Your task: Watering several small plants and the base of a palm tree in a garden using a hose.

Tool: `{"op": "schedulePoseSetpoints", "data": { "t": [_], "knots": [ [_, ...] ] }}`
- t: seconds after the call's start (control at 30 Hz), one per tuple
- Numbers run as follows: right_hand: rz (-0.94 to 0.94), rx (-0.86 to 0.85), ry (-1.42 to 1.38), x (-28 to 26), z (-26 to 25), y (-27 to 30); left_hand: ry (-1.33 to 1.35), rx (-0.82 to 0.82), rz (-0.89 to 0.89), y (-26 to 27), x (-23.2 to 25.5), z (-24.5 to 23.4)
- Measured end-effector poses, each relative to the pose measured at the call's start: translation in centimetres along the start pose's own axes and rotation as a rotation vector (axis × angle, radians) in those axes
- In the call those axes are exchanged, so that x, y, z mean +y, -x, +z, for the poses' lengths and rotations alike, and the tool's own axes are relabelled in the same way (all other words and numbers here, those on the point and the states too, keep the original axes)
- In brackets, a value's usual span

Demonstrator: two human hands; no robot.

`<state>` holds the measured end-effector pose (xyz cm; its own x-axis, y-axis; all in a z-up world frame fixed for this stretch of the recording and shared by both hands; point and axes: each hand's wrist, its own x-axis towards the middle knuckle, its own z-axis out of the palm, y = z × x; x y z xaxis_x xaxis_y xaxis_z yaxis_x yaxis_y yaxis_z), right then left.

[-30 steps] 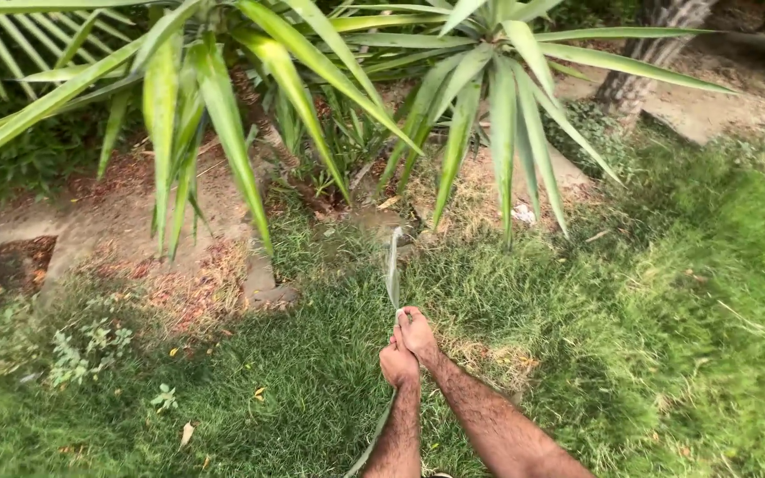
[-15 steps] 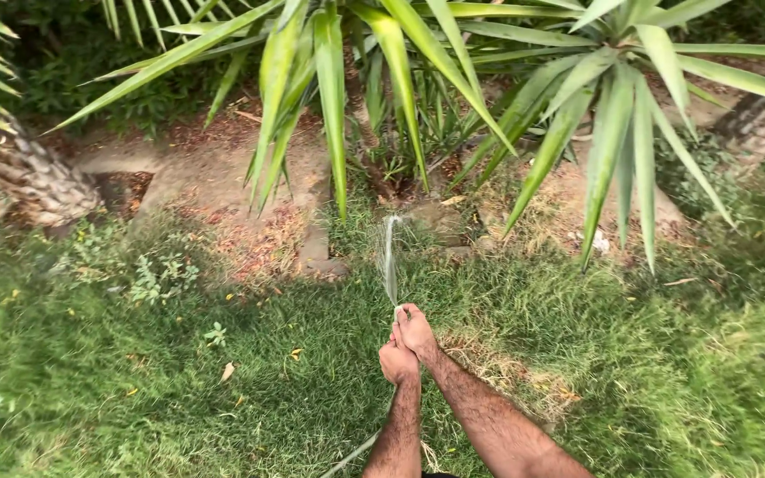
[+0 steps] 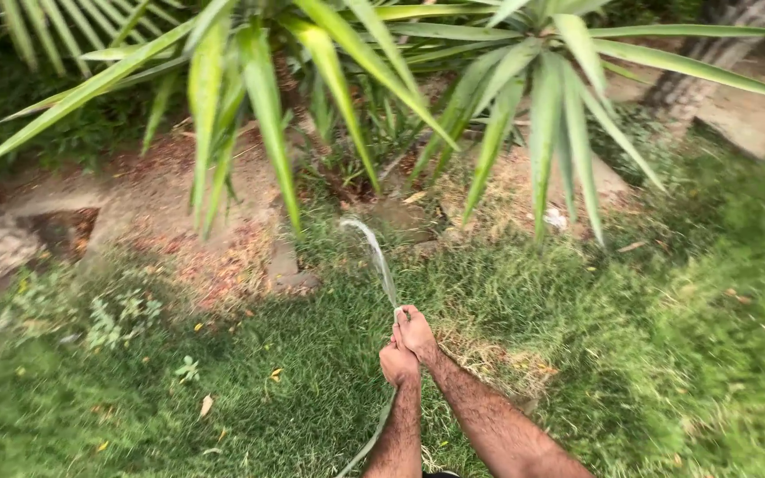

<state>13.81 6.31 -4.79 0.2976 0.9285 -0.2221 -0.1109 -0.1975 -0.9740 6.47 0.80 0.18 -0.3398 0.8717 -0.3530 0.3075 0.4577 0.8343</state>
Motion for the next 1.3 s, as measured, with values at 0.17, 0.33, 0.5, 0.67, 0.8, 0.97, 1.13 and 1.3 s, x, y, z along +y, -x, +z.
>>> {"op": "schedulePoseSetpoints", "data": {
  "t": [0.17,0.33,0.5,0.67,0.8,0.97,1.13,1.3],
  "knots": [
    [0.006,0.131,-0.024,-0.3,-3.9,1.1,-0.038,-0.105,0.069,1.9,0.1,2.7],
    [-0.003,0.229,0.089,-2.6,-6.9,3.5,-0.104,-0.187,0.113,3.1,0.0,4.9],
    [0.086,0.204,0.204,-4.4,-7.1,4.5,-0.056,-0.251,0.014,3.8,0.8,4.1],
    [0.082,0.162,0.236,-3.8,-4.6,3.6,-0.010,-0.142,0.010,2.5,0.4,2.7],
    [0.045,0.112,0.248,-2.8,-1.5,2.6,0.049,-0.090,-0.018,0.9,-0.2,0.6],
    [0.056,0.007,0.182,-2.1,2.8,2.2,0.054,0.063,-0.046,-1.6,-1.7,-1.3],
    [0.018,-0.100,0.185,-2.1,5.9,2.2,0.098,0.127,-0.092,-2.4,-1.8,-4.0],
    [0.005,-0.128,0.320,-3.5,6.8,3.2,0.087,0.135,-0.075,-1.9,-1.1,-5.4]
  ]
}}
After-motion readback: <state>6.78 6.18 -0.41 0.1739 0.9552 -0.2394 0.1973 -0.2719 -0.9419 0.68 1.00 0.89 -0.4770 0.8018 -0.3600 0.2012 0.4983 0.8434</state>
